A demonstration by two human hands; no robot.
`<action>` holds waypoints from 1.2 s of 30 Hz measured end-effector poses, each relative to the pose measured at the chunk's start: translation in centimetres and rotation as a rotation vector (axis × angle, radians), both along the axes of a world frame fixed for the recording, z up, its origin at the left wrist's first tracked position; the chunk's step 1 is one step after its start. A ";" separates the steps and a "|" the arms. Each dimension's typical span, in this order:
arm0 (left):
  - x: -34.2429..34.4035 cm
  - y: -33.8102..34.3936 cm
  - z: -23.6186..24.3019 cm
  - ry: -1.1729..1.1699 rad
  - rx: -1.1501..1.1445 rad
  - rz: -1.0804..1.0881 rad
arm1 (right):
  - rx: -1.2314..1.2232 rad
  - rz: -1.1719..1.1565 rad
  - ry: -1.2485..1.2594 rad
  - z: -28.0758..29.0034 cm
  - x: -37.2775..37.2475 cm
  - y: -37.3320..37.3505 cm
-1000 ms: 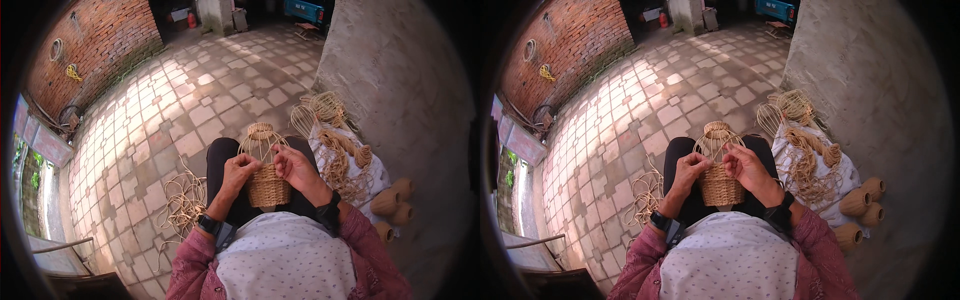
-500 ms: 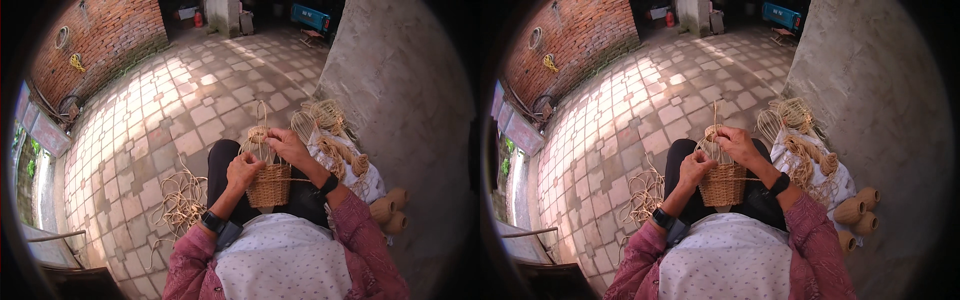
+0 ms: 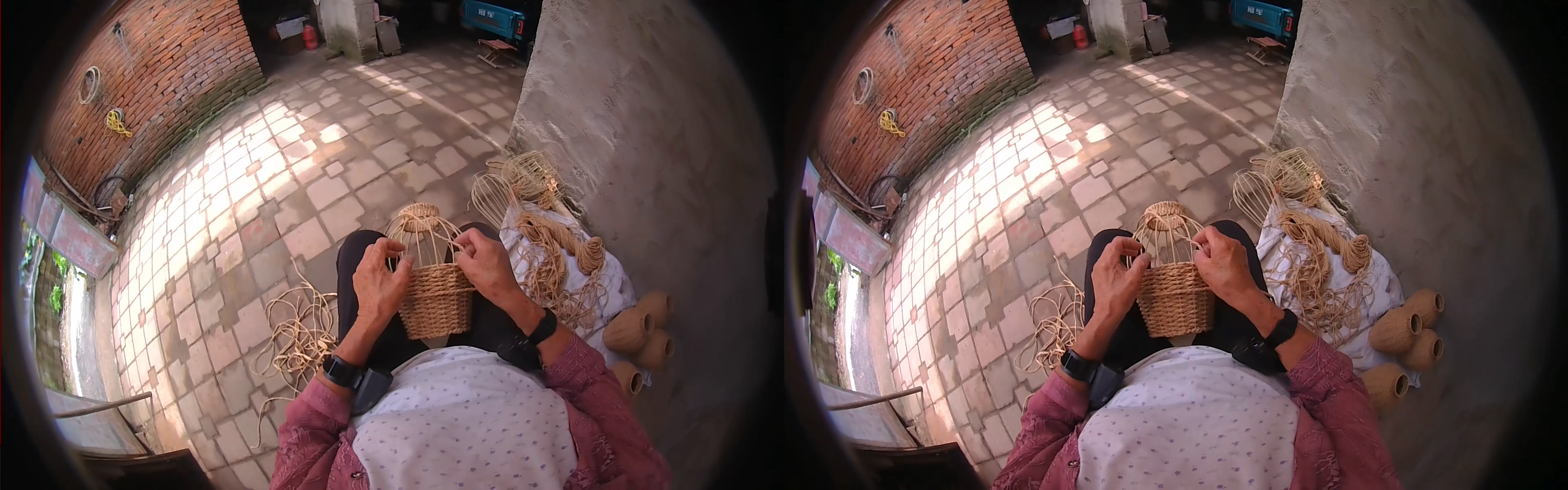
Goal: Weaving a small wicker or rattan basket by hand.
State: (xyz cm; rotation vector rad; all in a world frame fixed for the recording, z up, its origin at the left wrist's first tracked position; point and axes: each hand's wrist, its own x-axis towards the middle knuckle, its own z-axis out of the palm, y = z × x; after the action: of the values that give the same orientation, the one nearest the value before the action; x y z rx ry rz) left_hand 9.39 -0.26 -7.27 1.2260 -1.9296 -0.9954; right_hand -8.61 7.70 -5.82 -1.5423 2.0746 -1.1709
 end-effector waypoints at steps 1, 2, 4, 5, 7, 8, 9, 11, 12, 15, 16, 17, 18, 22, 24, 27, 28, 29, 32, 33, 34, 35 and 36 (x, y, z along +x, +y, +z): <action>-0.2 0.0 0.4 0.090 -0.139 0.022 | 0.000 -0.021 -0.022 -1.2 -0.9 0.5; -0.3 0.0 0.9 0.180 -0.279 0.047 | -0.001 -0.039 -0.045 -2.1 -1.7 1.0; -1.2 0.6 1.5 0.155 -0.283 -0.044 | 0.047 -0.101 -0.224 -4.0 -3.7 1.8; -1.5 0.9 1.6 0.105 -0.283 -0.137 | 0.055 -0.118 -0.444 -3.8 -4.4 2.2; -1.9 1.3 2.0 0.020 -0.271 -0.270 | 0.049 -0.131 -0.737 -3.4 -5.5 2.0; -2.2 1.3 1.9 0.019 -0.272 -0.277 | 0.046 -0.136 -0.740 -3.2 -5.6 1.7; -2.4 1.4 1.9 -0.019 -0.233 -0.284 | -0.029 -0.098 -0.759 -3.0 -5.6 1.2; -2.9 1.4 1.7 -0.058 -0.196 -0.296 | -0.071 0.026 -0.792 -3.0 -6.3 0.3; -3.1 1.5 1.6 -0.022 -0.144 -0.265 | -0.076 0.018 -0.795 -3.0 -6.4 -0.4; -3.2 1.6 1.3 0.042 -0.059 -0.202 | -0.097 0.183 -0.648 -2.6 -5.1 -3.0; -3.2 1.5 1.2 0.077 -0.024 -0.170 | -0.100 0.179 -0.651 -2.2 -4.6 -3.4; -2.9 1.3 0.8 0.074 -0.024 -0.167 | -0.082 0.219 -0.631 -1.6 -4.0 -3.8; -2.5 0.8 0.0 0.182 0.053 -0.140 | -0.062 0.260 -0.612 -1.0 -3.4 -4.0; -1.5 -0.2 -1.3 0.423 0.290 -0.091 | -0.157 0.312 -0.767 0.1 -2.0 -4.8; -1.2 -0.3 -1.9 0.441 0.280 -0.095 | -0.108 0.296 -0.570 0.2 -1.7 -4.9; -1.0 -0.4 -2.2 0.389 0.229 -0.097 | -0.111 0.219 -0.070 -0.4 -1.0 -4.7; -0.9 -0.6 -2.4 0.365 0.227 -0.095 | -0.160 0.156 0.232 -0.7 -0.6 -4.5; -0.8 -0.6 -2.6 0.342 0.224 -0.092 | -0.160 0.157 0.232 -0.8 -0.2 -4.4; -0.9 -0.8 -2.8 0.336 0.210 -0.083 | -0.144 0.080 0.314 -1.1 0.7 -4.5; -1.0 -0.8 -2.9 0.335 0.208 -0.085 | -0.107 0.071 0.277 -1.5 0.8 -4.7; -1.0 -0.7 -2.9 0.299 0.164 -0.066 | -0.069 0.062 0.240 -1.8 0.7 -4.8; -1.0 -0.7 -3.0 0.263 0.120 -0.044 | -0.069 0.063 0.240 -1.7 0.7 -4.6; -1.0 -0.8 -3.1 0.262 0.120 -0.043 | -0.023 0.030 0.060 -1.4 0.4 -4.2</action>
State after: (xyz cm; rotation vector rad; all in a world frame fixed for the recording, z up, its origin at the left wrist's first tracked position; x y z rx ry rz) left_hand 8.36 -1.04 -10.33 1.0625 -1.7190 -1.2445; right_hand -8.18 3.45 -7.21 -1.6326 2.0748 -1.1547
